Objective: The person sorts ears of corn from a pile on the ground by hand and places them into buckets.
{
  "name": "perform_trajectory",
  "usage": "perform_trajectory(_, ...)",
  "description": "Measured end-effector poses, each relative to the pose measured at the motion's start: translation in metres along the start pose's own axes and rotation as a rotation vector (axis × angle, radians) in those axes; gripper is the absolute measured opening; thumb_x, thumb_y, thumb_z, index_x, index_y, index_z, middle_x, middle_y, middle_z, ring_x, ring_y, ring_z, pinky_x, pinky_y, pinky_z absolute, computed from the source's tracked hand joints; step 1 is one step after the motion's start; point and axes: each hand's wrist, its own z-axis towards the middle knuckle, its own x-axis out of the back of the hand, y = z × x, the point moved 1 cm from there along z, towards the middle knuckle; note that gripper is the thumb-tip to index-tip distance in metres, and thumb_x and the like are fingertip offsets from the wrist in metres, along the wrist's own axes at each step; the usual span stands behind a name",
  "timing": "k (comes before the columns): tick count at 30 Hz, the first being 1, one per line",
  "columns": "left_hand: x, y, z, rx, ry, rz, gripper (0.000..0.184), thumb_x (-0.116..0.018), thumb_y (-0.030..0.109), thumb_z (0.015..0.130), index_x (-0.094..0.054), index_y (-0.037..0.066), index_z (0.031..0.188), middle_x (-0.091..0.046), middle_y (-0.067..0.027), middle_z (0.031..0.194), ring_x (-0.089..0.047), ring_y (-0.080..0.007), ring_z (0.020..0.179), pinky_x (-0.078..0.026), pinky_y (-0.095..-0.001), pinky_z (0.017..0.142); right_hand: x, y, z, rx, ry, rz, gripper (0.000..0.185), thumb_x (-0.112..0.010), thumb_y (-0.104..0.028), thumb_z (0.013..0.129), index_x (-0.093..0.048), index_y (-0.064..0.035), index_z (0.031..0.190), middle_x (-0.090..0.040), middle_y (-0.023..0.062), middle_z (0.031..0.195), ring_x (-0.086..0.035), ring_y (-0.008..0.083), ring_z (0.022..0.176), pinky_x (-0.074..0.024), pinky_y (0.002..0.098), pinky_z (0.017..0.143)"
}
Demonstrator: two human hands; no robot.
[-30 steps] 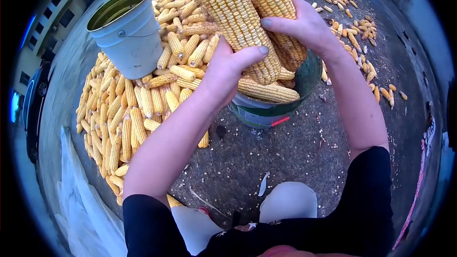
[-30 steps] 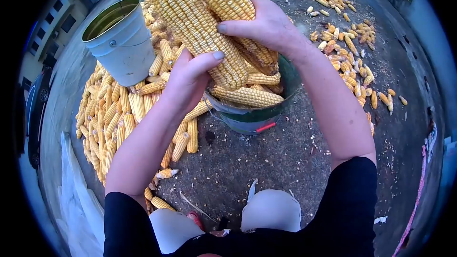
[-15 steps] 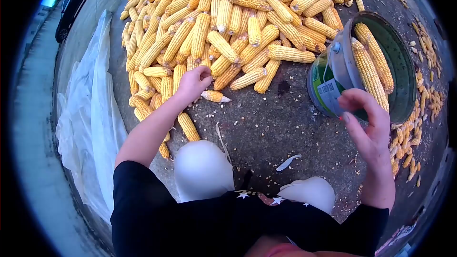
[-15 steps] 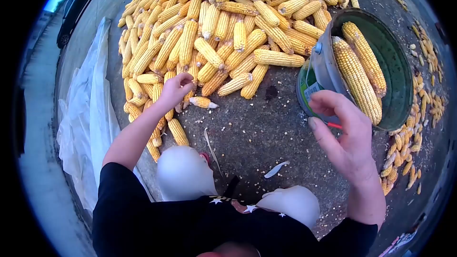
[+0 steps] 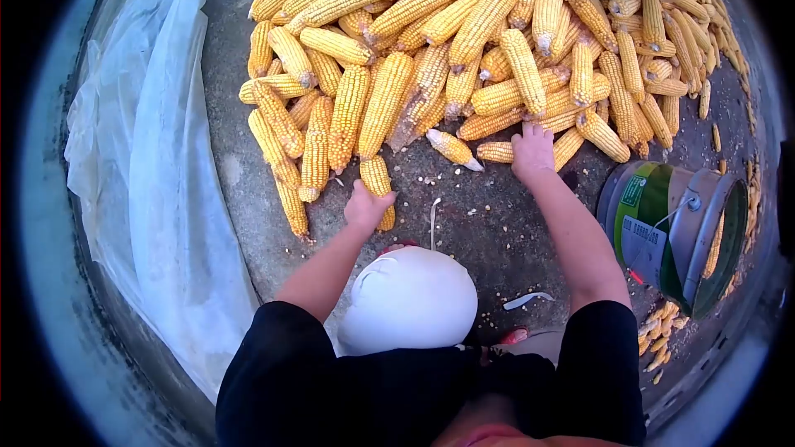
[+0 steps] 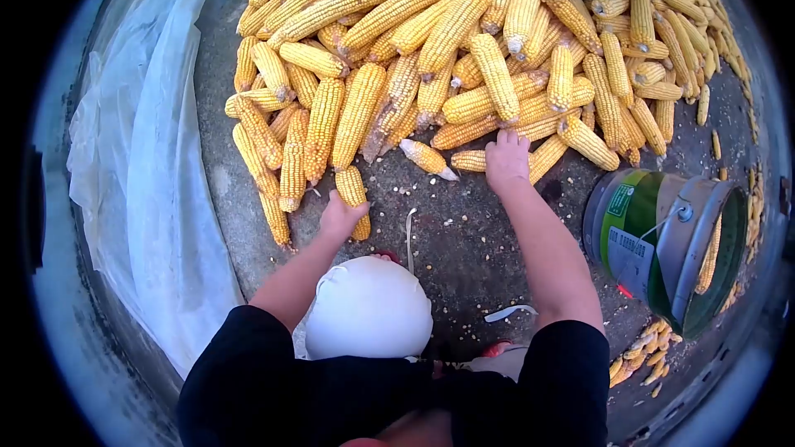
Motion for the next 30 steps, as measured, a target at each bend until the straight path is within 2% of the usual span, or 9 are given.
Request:
perform_trajectory(2, -0.001, -0.010, 0.010, -0.038, -0.059, -0.165, 0.059, -0.071, 0.040, 0.067, -0.050, 0.001, 0.106, -0.063, -0.0207, 0.098, -0.062, -0.0371, 0.094, -0.048, -0.0426, 0.083, 0.024, 0.004, -0.014, -0.049, -0.035, 0.195, 0.038, -0.071, -0.026, 0.066, -0.060, -0.0068, 0.097, -0.057, 0.0129, 0.105, -0.054, 0.0283, 0.101, -0.0435, 0.0394, 0.084)
perform_trajectory(5, 0.027, -0.024, -0.009, -0.193, -0.119, -0.322, 0.066, -0.072, 0.037, 0.065, -0.052, 0.000, 0.116, -0.060, -0.0207, 0.103, -0.059, -0.0341, 0.099, -0.045, -0.0392, 0.088, 0.023, -0.007, -0.028, -0.012, -0.192, 0.830, 0.041, -0.069, -0.025, 0.065, -0.055, 0.0018, 0.091, -0.062, 0.0229, 0.088, -0.063, 0.0348, 0.078, -0.0510, 0.0414, 0.072)
perform_trajectory(9, 0.112, -0.042, -0.035, -0.413, -0.018, -0.346, 0.074, -0.075, 0.029, 0.063, -0.046, -0.003, 0.124, -0.053, -0.0166, 0.114, -0.051, -0.0273, 0.111, -0.038, -0.0360, 0.097, 0.059, -0.084, -0.022, -0.267, -0.499, 1.899, 0.035, -0.063, -0.018, 0.081, -0.052, -0.0007, 0.110, -0.062, 0.0128, 0.095, -0.064, 0.0224, 0.082, -0.0532, 0.0355, 0.069)
perform_trajectory(12, 0.164, -0.078, 0.017, -0.241, 0.175, -0.732, 0.062, -0.071, 0.024, 0.069, -0.049, -0.005, 0.120, -0.054, -0.0130, 0.110, -0.055, -0.0222, 0.101, -0.042, -0.0342, 0.091, 0.057, -0.139, 0.024, -0.392, -0.490, 2.301, 0.042, -0.060, -0.018, 0.087, -0.045, 0.0022, 0.120, -0.059, 0.0134, 0.103, -0.063, 0.0232, 0.086, -0.0548, 0.0367, 0.071)
perform_trajectory(15, 0.206, -0.097, 0.085, -0.017, -0.074, -1.198, 0.046, -0.060, 0.017, 0.081, -0.047, -0.002, 0.121, -0.054, -0.0127, 0.116, -0.056, -0.0229, 0.104, -0.046, -0.0359, 0.089, 0.055, -0.173, 0.051, -0.524, -0.228, 2.344, 0.043, -0.062, -0.022, 0.086, -0.049, 0.0059, 0.116, -0.060, 0.0111, 0.099, -0.063, 0.0221, 0.084, -0.0542, 0.0344, 0.069)
perform_trajectory(22, 0.161, -0.050, 0.108, -0.214, 0.077, -1.276, 0.064, -0.064, 0.013, 0.076, -0.033, 0.001, 0.131, -0.053, -0.0133, 0.117, -0.054, -0.0246, 0.107, -0.046, -0.0394, 0.091, 0.067, -0.173, 0.066, -0.408, -0.142, 1.824, 0.042, -0.066, -0.025, 0.082, -0.057, 0.0048, 0.109, -0.065, 0.0119, 0.096, -0.064, 0.0205, 0.082, -0.0493, 0.0309, 0.076)
perform_trajectory(26, 0.138, -0.007, 0.099, -0.037, -0.375, -1.655, 0.067, -0.062, 0.015, 0.080, -0.028, 0.003, 0.136, -0.049, -0.0142, 0.123, -0.051, -0.0257, 0.111, -0.044, -0.0411, 0.094, 0.078, -0.167, 0.084, -0.237, -0.113, 1.665, 0.046, -0.063, -0.027, 0.084, -0.050, 0.0060, 0.115, -0.064, 0.0124, 0.097, -0.064, 0.0183, 0.079, -0.0514, 0.0301, 0.071)
perform_trajectory(28, 0.104, 0.005, 0.103, -0.185, -0.412, -1.514, 0.069, -0.060, 0.016, 0.081, -0.024, 0.005, 0.139, -0.048, -0.0140, 0.125, -0.049, -0.0269, 0.114, -0.043, -0.0432, 0.095, 0.099, -0.151, 0.079, -0.368, -0.448, 1.824, 0.058, -0.054, -0.046, 0.087, -0.050, 0.0022, 0.119, -0.065, 0.0130, 0.099, -0.064, 0.0214, 0.087, -0.0529, 0.0370, 0.075)
perform_trajectory(30, 0.105, 0.019, 0.095, -0.226, -0.459, -1.410, 0.068, -0.059, 0.021, 0.080, -0.028, 0.005, 0.138, -0.047, -0.0127, 0.131, -0.048, -0.0284, 0.119, -0.040, -0.0434, 0.100, 0.109, -0.129, 0.077, -0.263, -0.674, 1.937, 0.084, -0.050, -0.065, 0.083, -0.033, -0.0017, 0.136, -0.049, 0.0223, 0.127, -0.054, 0.0361, 0.111, -0.0495, 0.0508, 0.084)
